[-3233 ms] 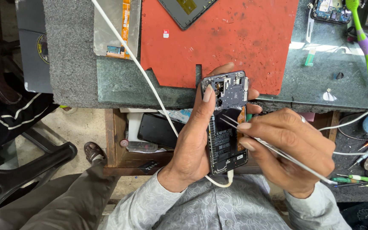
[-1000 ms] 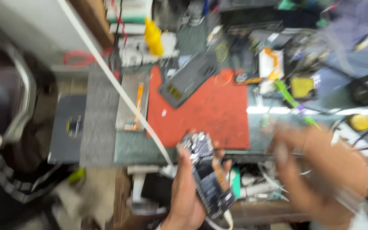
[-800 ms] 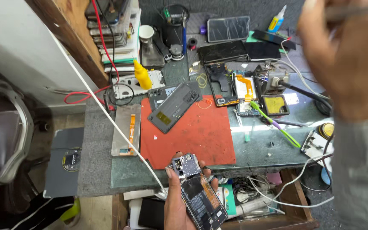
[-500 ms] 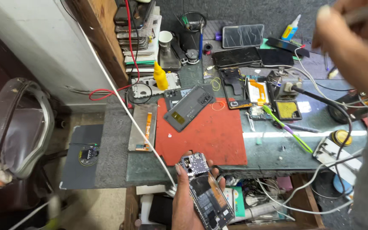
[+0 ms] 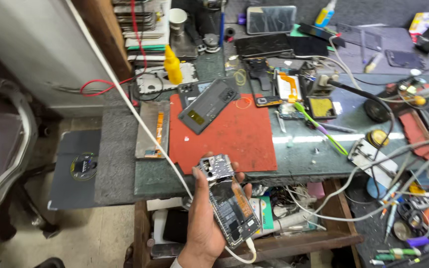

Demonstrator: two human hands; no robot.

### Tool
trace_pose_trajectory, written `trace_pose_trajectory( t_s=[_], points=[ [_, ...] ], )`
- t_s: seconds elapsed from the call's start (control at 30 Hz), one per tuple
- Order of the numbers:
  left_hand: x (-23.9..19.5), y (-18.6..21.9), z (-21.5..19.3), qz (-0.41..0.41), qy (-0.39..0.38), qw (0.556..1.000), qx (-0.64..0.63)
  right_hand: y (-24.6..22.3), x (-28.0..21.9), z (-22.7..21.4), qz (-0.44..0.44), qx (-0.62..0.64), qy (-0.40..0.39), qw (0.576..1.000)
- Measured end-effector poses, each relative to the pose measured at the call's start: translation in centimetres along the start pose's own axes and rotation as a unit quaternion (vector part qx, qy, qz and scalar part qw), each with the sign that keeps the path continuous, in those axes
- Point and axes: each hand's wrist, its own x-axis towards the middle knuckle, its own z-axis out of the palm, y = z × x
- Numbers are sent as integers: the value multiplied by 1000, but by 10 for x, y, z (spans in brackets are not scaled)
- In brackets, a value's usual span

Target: The person uses tweezers to remove and reposition small internal components inside a disassembled smartphone. They lift a metal shield, adjust ribbon cables, and reseat parts within the chassis while the phone remains open on the workbench.

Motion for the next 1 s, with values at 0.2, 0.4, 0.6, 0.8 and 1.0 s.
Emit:
trace_pose_trajectory(
  t_s=[0.2, 0.4, 0.6, 0.8, 1.0],
  points=[
    [12, -1, 3, -43, -50, 998, -9, -13, -16, 29, -49, 180, -45, 981],
    [14, 0, 5, -57, -81, 992, 76, -9, -20, 114, -79, 154, -150, 973],
    [20, -1, -2, -98, -69, 989, 87, 5, -36, 157, 62, 241, -172, 953],
    [31, 2, -1, -139, -77, 987, 10, 20, -24, 168, 110, 325, -103, 934],
    [35, 23, 4, -125, -118, 976, 137, 83, 9, 176, 67, 105, 3, 992]
  ],
)
